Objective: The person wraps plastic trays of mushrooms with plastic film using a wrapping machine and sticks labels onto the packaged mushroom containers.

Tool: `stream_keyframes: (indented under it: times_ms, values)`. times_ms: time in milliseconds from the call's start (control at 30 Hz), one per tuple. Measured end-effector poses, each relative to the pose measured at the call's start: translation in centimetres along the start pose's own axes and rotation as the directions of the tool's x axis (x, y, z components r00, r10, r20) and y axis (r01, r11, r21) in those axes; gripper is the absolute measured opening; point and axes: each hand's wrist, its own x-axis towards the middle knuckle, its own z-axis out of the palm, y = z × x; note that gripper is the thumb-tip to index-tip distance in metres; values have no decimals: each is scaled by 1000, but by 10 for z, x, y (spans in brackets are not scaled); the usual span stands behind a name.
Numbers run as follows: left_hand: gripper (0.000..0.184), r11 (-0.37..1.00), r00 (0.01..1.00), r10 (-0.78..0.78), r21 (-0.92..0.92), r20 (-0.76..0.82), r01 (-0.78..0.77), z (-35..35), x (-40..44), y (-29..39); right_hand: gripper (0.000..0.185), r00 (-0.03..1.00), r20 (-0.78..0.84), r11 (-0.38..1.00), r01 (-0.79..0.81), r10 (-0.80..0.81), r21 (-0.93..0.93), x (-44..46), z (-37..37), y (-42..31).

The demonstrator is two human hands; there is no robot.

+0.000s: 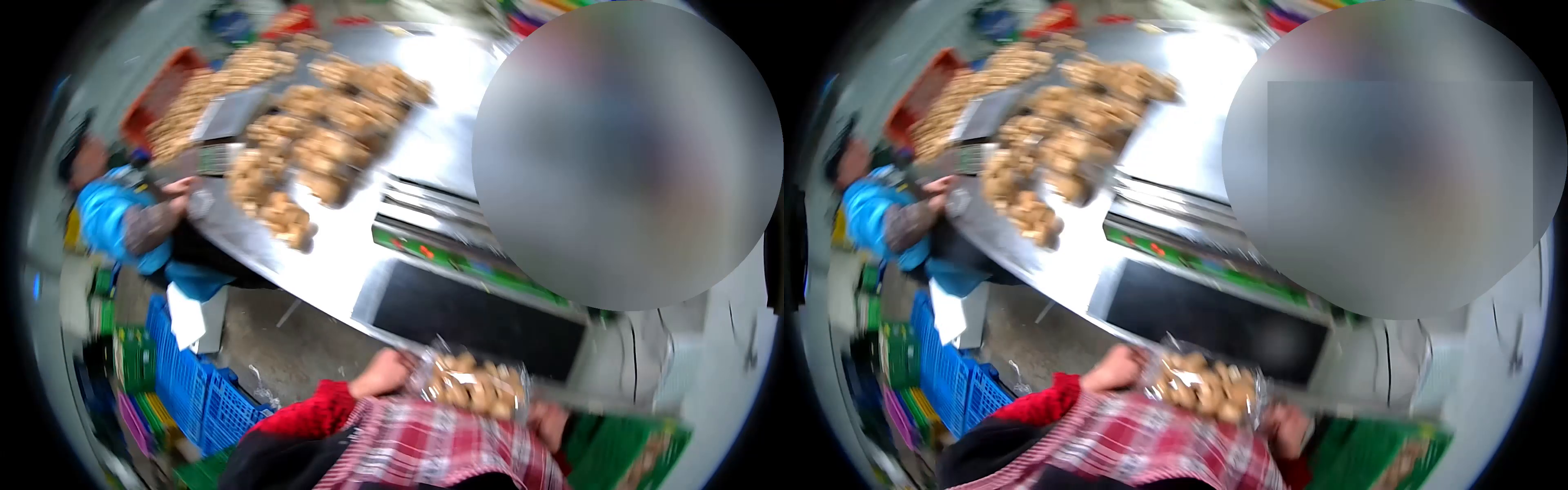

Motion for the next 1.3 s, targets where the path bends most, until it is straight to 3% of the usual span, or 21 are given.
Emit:
stream_keyframes:
  times_ms: [33, 67, 100, 133, 333, 367, 400, 467, 500, 533, 600, 667, 733, 800, 867, 933, 1033, 1100, 1167, 1233, 1300]
  values:
    - [24, 983, 990, -11, 184, 140, -15, 7, 10, 14, 29, 982, 79, 851, 186, -169, -492, 18, 14, 69]
    - [27, 934, 985, -110, 354, 135, 56, 22, 12, 29, 30, 995, 32, 884, 99, -95, -458, 28, 22, 44]
    - [27, 899, 971, -161, 432, 177, 71, 14, 9, 66, 31, 999, -36, 985, -32, 26, -170, 34, 28, -25]
    - [32, 901, 903, 289, 229, 318, -369, 36, 22, 31, 31, 994, -55, 995, -96, 97, 16, 33, 32, -71]
    - [28, 724, 694, 690, -178, 207, -666, 84, 26, 143, 39, 996, -40, 952, -62, 77, 301, 28, 25, -135]
    - [28, 598, 591, 801, -201, 100, -776, 82, 21, 171, 41, 997, -42, 935, -52, 71, 350, 23, 21, -139]
    - [30, 311, 322, 936, -98, -140, -945, 87, 23, 195, 42, 997, -36, 912, -41, 61, 409, 19, 19, -141]
    - [37, -112, -109, 991, -37, -81, -993, 65, 8, 243, 46, 999, -26, 829, -11, 32, 559, 6, 14, -141]
    - [37, -121, -116, 990, -52, -76, -991, 74, 14, 250, 47, 1000, -24, 771, 3, 16, 636, -2, 11, -139]
    - [42, -66, -130, 964, -263, 232, -963, 90, 23, 257, 49, 1000, -20, 704, 18, -5, 710, -12, 8, -136]
    - [41, 197, -104, 868, -529, 485, -826, 84, -17, 288, 53, 999, -4, 547, 33, -53, 836, -36, -1, -125]
    - [39, 559, -9, 565, -390, 825, -732, 77, -65, 314, 57, 996, -3, 371, 34, -85, 928, -65, -13, -109]
    - [51, 341, -140, 527, -360, 838, -869, 115, -70, 294, 61, 997, -36, 147, 45, -63, 988, -103, -22, -86]
    - [53, 750, 41, 423, -325, 905, -576, 139, -64, 283, 65, 997, -61, -71, 59, -38, 996, -135, -37, -59]
    - [53, 910, 392, 412, -394, 822, -130, 187, -46, 248, 69, 982, -145, -164, 125, -118, 979, -162, -59, -30]
    - [47, 868, 565, 360, -489, 742, 90, 260, -68, 255, 82, 884, -394, -69, 390, -251, 918, -189, -86, -2]
    - [47, 890, 445, 446, -439, 777, -124, 372, -117, 275, 54, 673, -728, 276, 681, 127, 678, -256, -141, 22]
    - [51, 876, 259, 468, -406, 845, -259, 430, -146, 278, 46, 495, -799, 462, 652, 341, 601, -313, -165, 67]
    - [62, 520, 0, 531, -327, 847, -789, 463, -161, 294, 40, 310, -877, 775, 421, 367, 472, -381, -192, 127]
    - [60, 307, -38, 636, -297, 771, -904, 488, -162, 312, 35, -75, -935, 916, 243, 345, 319, -443, -229, 156]
    - [54, 110, -88, 674, -217, 734, -970, 558, -147, 307, 39, -193, -868, 840, 415, 458, 351, -505, -259, 213]
